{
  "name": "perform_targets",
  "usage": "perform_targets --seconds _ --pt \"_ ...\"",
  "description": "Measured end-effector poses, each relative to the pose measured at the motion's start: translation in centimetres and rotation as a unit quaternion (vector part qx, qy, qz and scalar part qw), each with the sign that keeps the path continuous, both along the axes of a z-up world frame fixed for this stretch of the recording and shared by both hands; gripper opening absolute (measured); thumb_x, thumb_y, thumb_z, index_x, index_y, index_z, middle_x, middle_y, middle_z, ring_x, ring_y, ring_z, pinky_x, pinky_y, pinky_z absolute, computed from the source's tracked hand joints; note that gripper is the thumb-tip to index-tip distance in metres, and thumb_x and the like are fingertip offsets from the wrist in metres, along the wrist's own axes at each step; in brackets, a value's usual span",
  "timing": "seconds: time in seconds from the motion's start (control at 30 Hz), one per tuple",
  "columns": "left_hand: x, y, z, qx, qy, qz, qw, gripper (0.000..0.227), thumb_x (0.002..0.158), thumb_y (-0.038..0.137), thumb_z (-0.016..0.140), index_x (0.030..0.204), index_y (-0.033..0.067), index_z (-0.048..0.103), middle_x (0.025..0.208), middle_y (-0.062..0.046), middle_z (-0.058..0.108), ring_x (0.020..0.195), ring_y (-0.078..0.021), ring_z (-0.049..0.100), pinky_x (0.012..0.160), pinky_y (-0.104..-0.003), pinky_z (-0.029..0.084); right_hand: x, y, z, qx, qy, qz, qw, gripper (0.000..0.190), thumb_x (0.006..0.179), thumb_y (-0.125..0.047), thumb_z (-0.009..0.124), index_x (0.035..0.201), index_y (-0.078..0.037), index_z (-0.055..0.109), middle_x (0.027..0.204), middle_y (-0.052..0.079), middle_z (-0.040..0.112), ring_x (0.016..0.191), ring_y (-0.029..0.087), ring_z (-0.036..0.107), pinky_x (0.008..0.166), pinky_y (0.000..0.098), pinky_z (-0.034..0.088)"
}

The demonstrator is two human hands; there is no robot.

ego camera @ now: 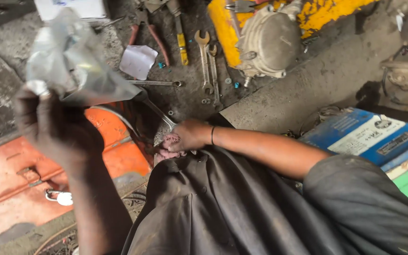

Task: Disassembling, cleaning, and replacing seals in a mechanical pump component in a workshop.

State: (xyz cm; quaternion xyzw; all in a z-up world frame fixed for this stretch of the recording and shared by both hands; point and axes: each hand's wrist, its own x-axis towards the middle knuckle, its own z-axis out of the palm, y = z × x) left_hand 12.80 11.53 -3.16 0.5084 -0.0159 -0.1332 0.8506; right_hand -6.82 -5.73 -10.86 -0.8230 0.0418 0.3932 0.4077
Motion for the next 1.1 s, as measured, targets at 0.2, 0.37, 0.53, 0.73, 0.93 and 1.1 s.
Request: perform_targets --seconds 0.2,0.37,0.53,0.73,0.93,1.1 --pt "0.0 1.1 0.2 -0.002 -0.011 0.011 1.0 0.011 0.113 -0.007 0.051 0.117 -0.003 0.06 0.098 -0.01 0.062 0.085 -0.0161 0.06 0.079 -0.028 0.051 1.7 -2.1 1.9 -0.053 0.092 -0.109 0.988 0.059 0.084 -0.062 0.069 0.103 -0.007 0.07 0.113 0.0 0.074 0.088 0.024 0.079 0.083 0.0387 0.06" --pt "-1.2 -0.2 1.2 0.028 0.012 0.005 1.0 0.008 0.112 -0.007 0.055 0.114 -0.0018 0.06 0.103 -0.01 0.064 0.086 -0.014 0.06 0.081 -0.026 0.051 1.8 -3.3 2.6 -0.169 -0.264 -0.2 0.928 0.057 0.085 -0.034 0.074 0.131 -0.002 0.063 0.116 0.021 0.066 0.105 0.037 0.064 0.086 0.0456 0.053" --pt "-2.8 -2.4 2.4 0.059 0.011 -0.065 0.996 0.007 0.115 0.001 0.055 0.11 0.0039 0.059 0.099 -0.003 0.058 0.085 -0.0102 0.058 0.079 -0.025 0.051 1.6 -3.7 2.1 -0.064 -0.117 -0.185 0.974 0.033 0.091 -0.034 0.07 0.114 -0.011 0.07 0.098 0.007 0.074 0.096 0.025 0.072 0.089 0.0434 0.055" --pt "-6.5 -5.0 -1.7 0.239 0.028 -0.15 0.959 0.021 0.104 0.012 0.059 0.12 -0.0005 0.061 0.113 -0.007 0.065 0.102 -0.0132 0.059 0.091 -0.029 0.051 1.4 -5.7 2.5 0.141 -0.202 -0.413 0.877 0.038 0.108 -0.033 0.047 0.124 -0.001 0.06 0.109 0.011 0.067 0.099 0.017 0.061 0.086 0.0373 0.049" --pt "-7.9 -8.4 -1.0 0.351 -0.042 -0.224 0.908 0.025 0.097 0.012 0.059 0.116 -0.0031 0.065 0.103 -0.013 0.074 0.095 -0.019 0.069 0.086 -0.034 0.055 1.8 -6.3 4.9 0.204 -0.11 -0.474 0.85 0.037 0.099 -0.035 0.057 0.121 -0.006 0.057 0.106 0.007 0.065 0.087 0.012 0.064 0.078 0.0314 0.055" --pt "-7.3 -9.5 -0.3 0.43 -0.029 -0.281 0.857 0.025 0.092 0.014 0.06 0.113 0.0015 0.066 0.094 -0.02 0.075 0.089 -0.0299 0.076 0.082 -0.036 0.057 1.9 -6.7 3.9 0.079 -0.152 -0.464 0.869 0.024 0.087 -0.013 0.062 0.108 -0.003 0.064 0.1 0.009 0.073 0.091 0.016 0.067 0.084 0.0329 0.054"
